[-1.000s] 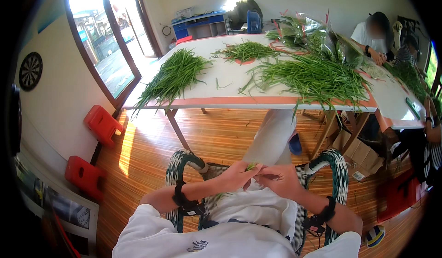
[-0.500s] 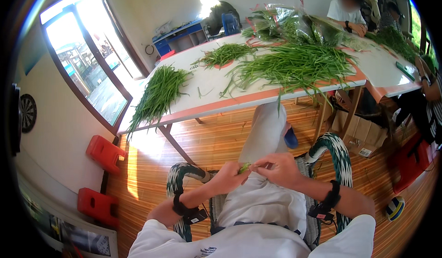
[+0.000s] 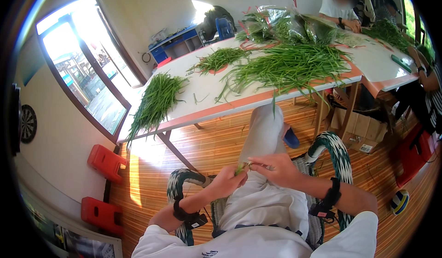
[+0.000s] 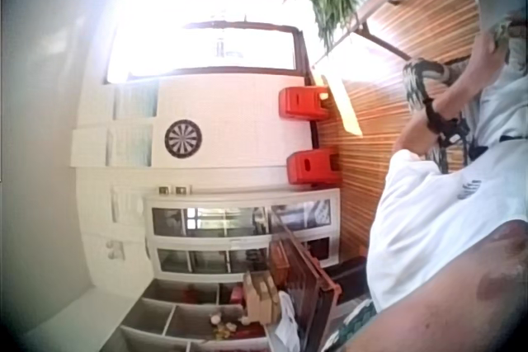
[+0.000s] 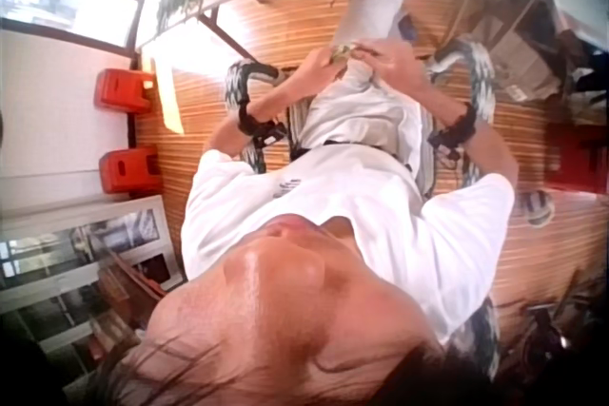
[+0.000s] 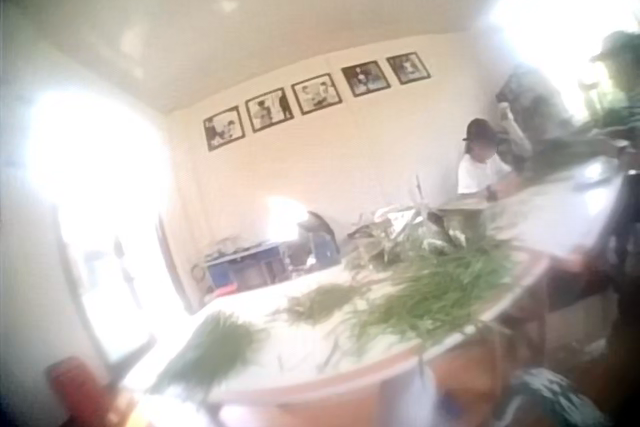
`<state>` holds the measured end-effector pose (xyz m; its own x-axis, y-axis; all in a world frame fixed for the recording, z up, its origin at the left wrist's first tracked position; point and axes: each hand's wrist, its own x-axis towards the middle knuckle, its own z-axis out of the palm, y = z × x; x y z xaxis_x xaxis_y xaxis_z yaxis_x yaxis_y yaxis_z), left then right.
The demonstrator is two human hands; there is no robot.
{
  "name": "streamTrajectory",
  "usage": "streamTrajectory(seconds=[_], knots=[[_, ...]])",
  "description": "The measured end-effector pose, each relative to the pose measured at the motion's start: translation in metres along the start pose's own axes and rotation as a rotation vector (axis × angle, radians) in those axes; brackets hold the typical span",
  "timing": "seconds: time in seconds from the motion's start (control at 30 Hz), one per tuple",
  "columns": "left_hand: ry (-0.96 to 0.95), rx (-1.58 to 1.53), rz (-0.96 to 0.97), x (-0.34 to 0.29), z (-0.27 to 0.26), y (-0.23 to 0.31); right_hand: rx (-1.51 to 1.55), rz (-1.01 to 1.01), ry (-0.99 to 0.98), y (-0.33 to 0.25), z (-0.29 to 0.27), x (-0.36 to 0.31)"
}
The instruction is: The person bundles long green stalks by hand while seated at a table.
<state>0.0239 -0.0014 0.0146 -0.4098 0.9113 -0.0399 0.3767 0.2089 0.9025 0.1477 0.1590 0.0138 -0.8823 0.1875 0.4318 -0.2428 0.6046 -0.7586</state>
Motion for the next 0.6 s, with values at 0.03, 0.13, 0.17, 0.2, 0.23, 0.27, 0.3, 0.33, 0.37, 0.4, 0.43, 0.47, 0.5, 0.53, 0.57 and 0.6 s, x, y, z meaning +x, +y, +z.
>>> streamTrajectory(seconds=[0.03, 0.13, 0.17, 0.2, 0.23, 0.27, 0.3, 0.33, 0.37, 0.4, 0.43, 0.47, 0.5, 0.53, 0.57, 0.6], knots=[[0.009, -0.015, -0.021, 0.001, 0.000, -0.002, -0.002, 0.000, 0.000, 0.001, 0.000, 0.000], [-0.012, -0.015, -0.049, 0.001, -0.002, 0.001, -0.098, -0.111, 0.021, 0.009, 0.006, -0.003], [-0.012, -0.014, -0.049, 0.002, -0.001, -0.001, -0.123, -0.148, 0.026, 0.012, 0.008, -0.004], [0.014, -0.030, -0.005, 0.002, 0.002, -0.006, -0.149, -0.185, 0.029, 0.014, 0.010, -0.005], [0.040, -0.046, 0.038, 0.002, 0.003, -0.008, -0.149, -0.187, 0.029, 0.015, 0.011, -0.005], [0.042, -0.045, 0.039, 0.001, 0.003, -0.008, -0.148, -0.217, 0.039, 0.016, 0.012, -0.006], [0.022, -0.070, -0.031, 0.001, 0.003, -0.007, -0.147, -0.246, 0.050, 0.017, 0.012, -0.006], [0.002, -0.095, -0.100, 0.001, 0.003, -0.007, -0.148, -0.247, 0.050, 0.017, 0.012, -0.005], [0.002, -0.095, -0.099, 0.001, 0.003, -0.006, -0.141, -0.250, 0.052, 0.016, 0.011, -0.005], [-0.003, -0.128, -0.109, 0.001, 0.003, -0.007, -0.133, -0.254, 0.052, 0.015, 0.011, -0.005], [-0.009, -0.161, -0.118, 0.001, 0.004, -0.007, -0.132, -0.254, 0.052, 0.016, 0.011, -0.005], [-0.008, -0.161, -0.118, 0.002, 0.004, -0.008, -0.131, -0.262, 0.053, 0.017, 0.011, -0.005], [-0.026, -0.208, -0.141, 0.003, 0.005, -0.011, -0.129, -0.269, 0.054, 0.018, 0.011, -0.006], [-0.044, -0.255, -0.165, 0.003, 0.005, -0.013, -0.127, -0.271, 0.055, 0.018, 0.011, -0.006], [-0.043, -0.254, -0.165, 0.002, 0.005, -0.012, -0.130, -0.286, 0.053, 0.018, 0.010, -0.006], [-0.058, -0.221, -0.169, 0.002, 0.004, -0.011, -0.133, -0.301, 0.052, 0.018, 0.010, -0.006]])
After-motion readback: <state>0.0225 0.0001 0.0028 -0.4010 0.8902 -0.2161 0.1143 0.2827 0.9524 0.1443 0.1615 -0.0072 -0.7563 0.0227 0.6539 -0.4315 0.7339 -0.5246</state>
